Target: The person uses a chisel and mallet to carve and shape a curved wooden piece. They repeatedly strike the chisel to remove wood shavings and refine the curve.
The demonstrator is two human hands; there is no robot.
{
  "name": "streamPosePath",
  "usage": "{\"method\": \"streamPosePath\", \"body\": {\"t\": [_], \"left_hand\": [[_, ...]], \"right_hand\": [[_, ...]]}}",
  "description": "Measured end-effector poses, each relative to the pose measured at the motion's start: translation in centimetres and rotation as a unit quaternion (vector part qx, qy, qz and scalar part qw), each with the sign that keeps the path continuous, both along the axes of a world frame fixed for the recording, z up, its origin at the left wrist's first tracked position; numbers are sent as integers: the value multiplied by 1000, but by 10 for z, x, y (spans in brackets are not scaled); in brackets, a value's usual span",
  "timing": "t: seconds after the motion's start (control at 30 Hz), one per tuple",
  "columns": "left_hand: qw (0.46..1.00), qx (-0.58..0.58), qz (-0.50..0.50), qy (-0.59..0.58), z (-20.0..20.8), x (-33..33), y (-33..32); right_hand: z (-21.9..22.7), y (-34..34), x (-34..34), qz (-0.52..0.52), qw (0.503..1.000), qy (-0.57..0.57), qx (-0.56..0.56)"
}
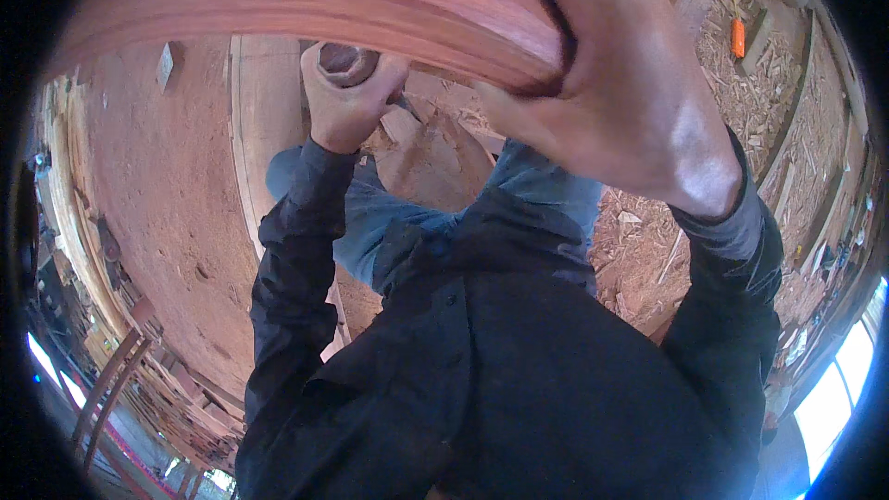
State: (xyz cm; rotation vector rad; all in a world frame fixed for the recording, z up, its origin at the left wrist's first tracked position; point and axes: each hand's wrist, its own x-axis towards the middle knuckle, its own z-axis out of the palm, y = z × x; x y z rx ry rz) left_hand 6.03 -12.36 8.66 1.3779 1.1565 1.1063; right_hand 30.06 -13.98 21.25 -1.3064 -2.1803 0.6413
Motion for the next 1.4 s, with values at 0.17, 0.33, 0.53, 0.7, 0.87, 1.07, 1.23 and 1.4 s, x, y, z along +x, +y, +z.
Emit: {"method": "streamPosePath", "body": {"t": [0.17, 0.33, 0.53, 0.7, 0.87, 1.07, 1.23, 1.4], "left_hand": [[943, 221, -51, 242, -71, -20, -10], [959, 237, 43, 147, -93, -28, 10], [987, -9, 68, -145, -6, -11, 18], [999, -9, 36, -15, 3, -5, 8], [1000, -3, 26, 5, 7, -1, 4], [999, 21, 34, -11, 7, 5, -3], [998, 13, 37, -49, 4, 13, -2], [1000, 18, 5, -13, -8, 14, -2]], "right_hand": [[-24, 5, -10, 37, 980, -178, 78], [-25, 18, -8, 92, 988, -127, 11], [9, 31, -14, 18, 997, 68, -19], [-7, 21, 0, -5, 997, 78, 11], [-18, 13, 11, 7, 995, 45, -86], [-25, 7, 15, 17, 994, 56, -98], [-31, 2, 19, 25, 994, 62, -83], [-37, -2, 18, 16, 992, 68, -103]]}}
